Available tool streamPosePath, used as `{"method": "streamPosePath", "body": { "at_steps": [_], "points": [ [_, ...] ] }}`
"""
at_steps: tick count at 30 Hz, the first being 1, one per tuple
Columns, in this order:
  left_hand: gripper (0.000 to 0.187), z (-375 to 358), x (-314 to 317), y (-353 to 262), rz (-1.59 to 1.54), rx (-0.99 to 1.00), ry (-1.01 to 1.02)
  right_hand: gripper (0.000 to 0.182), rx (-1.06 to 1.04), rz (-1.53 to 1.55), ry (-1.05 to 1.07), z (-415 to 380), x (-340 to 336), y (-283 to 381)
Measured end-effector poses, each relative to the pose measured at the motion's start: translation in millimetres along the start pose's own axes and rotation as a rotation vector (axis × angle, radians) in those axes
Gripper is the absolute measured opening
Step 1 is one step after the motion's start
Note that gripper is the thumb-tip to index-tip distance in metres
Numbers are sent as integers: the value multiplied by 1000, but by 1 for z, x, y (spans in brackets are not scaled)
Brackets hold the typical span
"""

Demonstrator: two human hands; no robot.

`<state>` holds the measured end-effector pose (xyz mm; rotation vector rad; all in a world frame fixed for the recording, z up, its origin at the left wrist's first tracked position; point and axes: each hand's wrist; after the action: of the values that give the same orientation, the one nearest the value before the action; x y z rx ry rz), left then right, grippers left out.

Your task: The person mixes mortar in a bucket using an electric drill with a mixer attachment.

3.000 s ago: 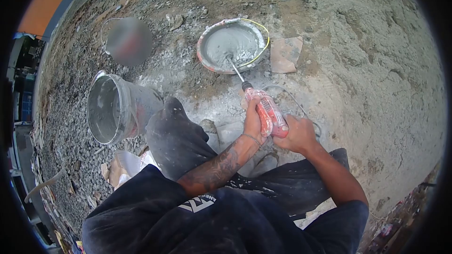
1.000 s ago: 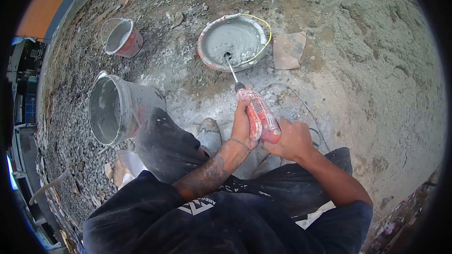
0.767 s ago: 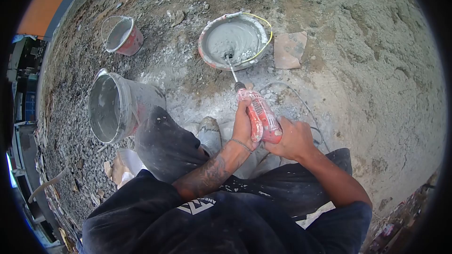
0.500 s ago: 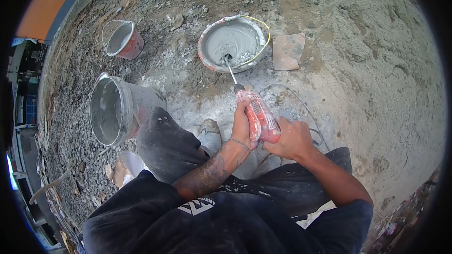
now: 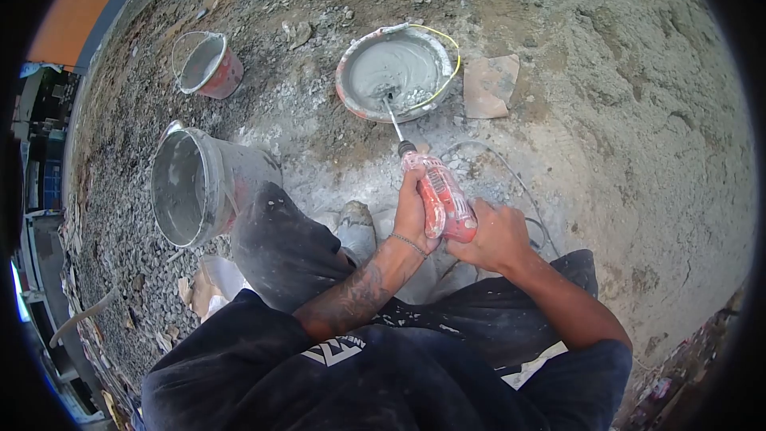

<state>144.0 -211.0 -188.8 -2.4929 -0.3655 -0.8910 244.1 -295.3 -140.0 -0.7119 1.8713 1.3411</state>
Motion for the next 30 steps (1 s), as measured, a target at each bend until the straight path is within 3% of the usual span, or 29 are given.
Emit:
{"method": "streamPosePath", "body": {
  "at_steps": [18, 30],
  "points": [
    [29, -1, -1, 1, 10, 35, 27, 50, -11, 8, 8, 1, -2, 0],
    [30, 2, -2, 2, 8, -7, 24, 49, 91, 3, 37, 1, -4, 3]
  ]
}}
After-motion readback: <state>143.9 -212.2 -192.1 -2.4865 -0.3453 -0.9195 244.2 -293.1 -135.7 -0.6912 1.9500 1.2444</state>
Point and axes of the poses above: each hand's wrist, its own z-axis towards the middle knuckle, its own x-axis out of the palm, y = z × x, and after that the axes turned 10 degrees about z, right-handed
